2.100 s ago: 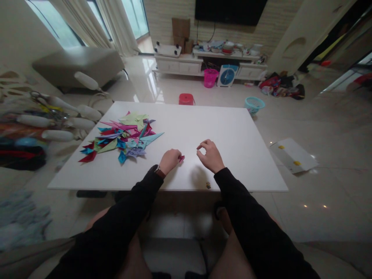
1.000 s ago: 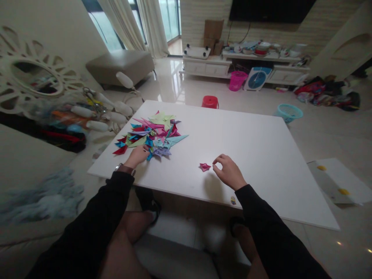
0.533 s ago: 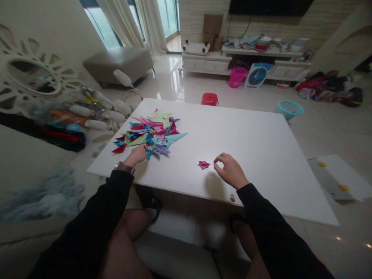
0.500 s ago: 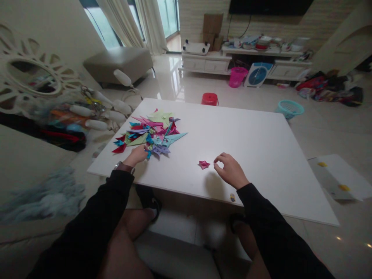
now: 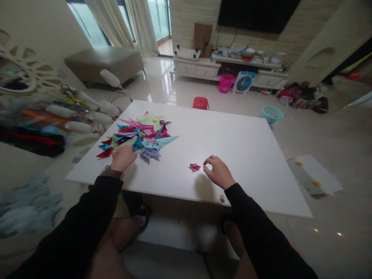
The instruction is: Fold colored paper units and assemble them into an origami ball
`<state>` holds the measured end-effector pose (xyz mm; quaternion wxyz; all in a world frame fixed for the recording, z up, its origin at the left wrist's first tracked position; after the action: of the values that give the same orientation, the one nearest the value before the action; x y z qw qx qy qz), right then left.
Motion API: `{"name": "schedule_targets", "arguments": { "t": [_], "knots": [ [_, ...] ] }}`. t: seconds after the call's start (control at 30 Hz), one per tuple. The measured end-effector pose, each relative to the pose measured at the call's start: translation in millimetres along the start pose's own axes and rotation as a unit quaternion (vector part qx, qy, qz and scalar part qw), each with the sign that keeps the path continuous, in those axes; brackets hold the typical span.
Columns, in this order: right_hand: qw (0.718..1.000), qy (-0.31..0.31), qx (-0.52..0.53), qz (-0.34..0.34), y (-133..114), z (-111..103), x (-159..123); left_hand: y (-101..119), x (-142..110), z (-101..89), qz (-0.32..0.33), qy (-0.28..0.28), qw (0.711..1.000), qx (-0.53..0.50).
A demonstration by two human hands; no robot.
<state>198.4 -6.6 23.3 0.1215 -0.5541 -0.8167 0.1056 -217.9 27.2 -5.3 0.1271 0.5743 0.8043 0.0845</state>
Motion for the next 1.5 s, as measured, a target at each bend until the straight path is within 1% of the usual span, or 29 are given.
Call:
{"name": "schedule_targets", "arguments": {
  "t": [0.03,0.07,0.1,0.13,0.17,0.2,0.27,0.33,0.4,0.5,0.6,0.7,0.77,0.87,1.0,1.17,1.37,1.5],
  "knots": [
    [1.000,0.001,-0.001,0.000,0.5,-0.1,-0.2,8.6,-2.8,-3.5,0.007,0.024,1.000,0.016],
    [1.000,0.002,-0.002,0.000,1.1,-0.2,-0.4,20.0,-6.4,-5.8,0.028,0.046,0.998,0.025],
    [1.000,0.004,-0.002,0.001,1.6,-0.5,-0.4,34.0,-10.8,-6.5,0.063,0.062,0.996,0.023],
    [1.000,0.007,-0.002,0.003,2.1,-1.0,-0.2,50.2,-16.0,-5.5,0.113,0.069,0.991,0.009],
    [1.000,0.011,-0.001,0.006,2.3,-1.7,0.3,67.4,-21.9,-2.5,0.162,0.066,0.984,-0.013],
    [1.000,0.016,0.001,0.008,2.2,-2.6,0.8,85.0,-28.4,2.0,0.209,0.054,0.976,-0.036],
    [0.999,0.030,0.009,0.011,1.1,-4.4,2.3,119.2,-43.2,14.3,0.303,0.012,0.950,-0.074],
    [0.999,0.041,0.023,0.004,-1.2,-5.2,3.5,148.1,-59.0,27.2,0.375,-0.028,0.921,-0.101],
    [0.998,0.049,0.039,-0.010,-3.6,-4.6,3.8,169.8,-74.1,36.9,0.421,-0.054,0.897,-0.124],
    [0.997,0.053,0.047,-0.039,-5.3,-1.7,2.1,190.3,-91.8,43.8,0.458,-0.076,0.873,-0.149],
    [0.995,0.069,0.046,-0.049,-3.5,-1.1,-0.7,201.5,-101.4,45.9,0.473,-0.086,0.862,-0.159],
    [0.991,0.110,0.059,-0.042,-0.2,-4.8,-3.3,208.1,-104.5,49.3,0.483,-0.087,0.858,-0.152],
    [0.990,0.120,0.060,-0.047,1.3,-6.7,-4.8,210.7,-104.9,52.0,0.491,-0.085,0.854,-0.148],
    [0.993,0.103,0.036,-0.054,3.0,-6.2,-6.5,212.5,-105.3,54.0,0.506,-0.085,0.845,-0.151],
    [0.997,0.061,-0.001,-0.045,5.1,-4.0,-7.7,212.5,-107.4,50.3,0.527,-0.090,0.832,-0.147],
    [0.999,0.017,-0.032,-0.028,5.5,-4.2,-7.8,211.3,-108.2,45.2,0.532,-0.107,0.831,-0.124],
    [0.999,0.016,-0.041,-0.009,3.6,-3.3,-6.5,210.9,-108.4,43.0,0.527,-0.130,0.833,-0.106],
    [0.998,0.014,-0.055,-0.009,2.9,0.8,-4.2,212.1,-110.1,42.7,0.529,-0.138,0.831,-0.100]
  ]
}}
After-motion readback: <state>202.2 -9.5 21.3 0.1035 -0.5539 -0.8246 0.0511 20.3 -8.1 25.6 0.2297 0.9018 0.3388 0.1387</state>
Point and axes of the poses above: each hand's wrist, its own x-axis towards the middle knuckle, its own z-axis out of the palm, y = z × x, the point moved 2 cm from there along x, towards the middle knuckle, and after that the axes turned 10 degrees about -x, right-handed, at the moved point
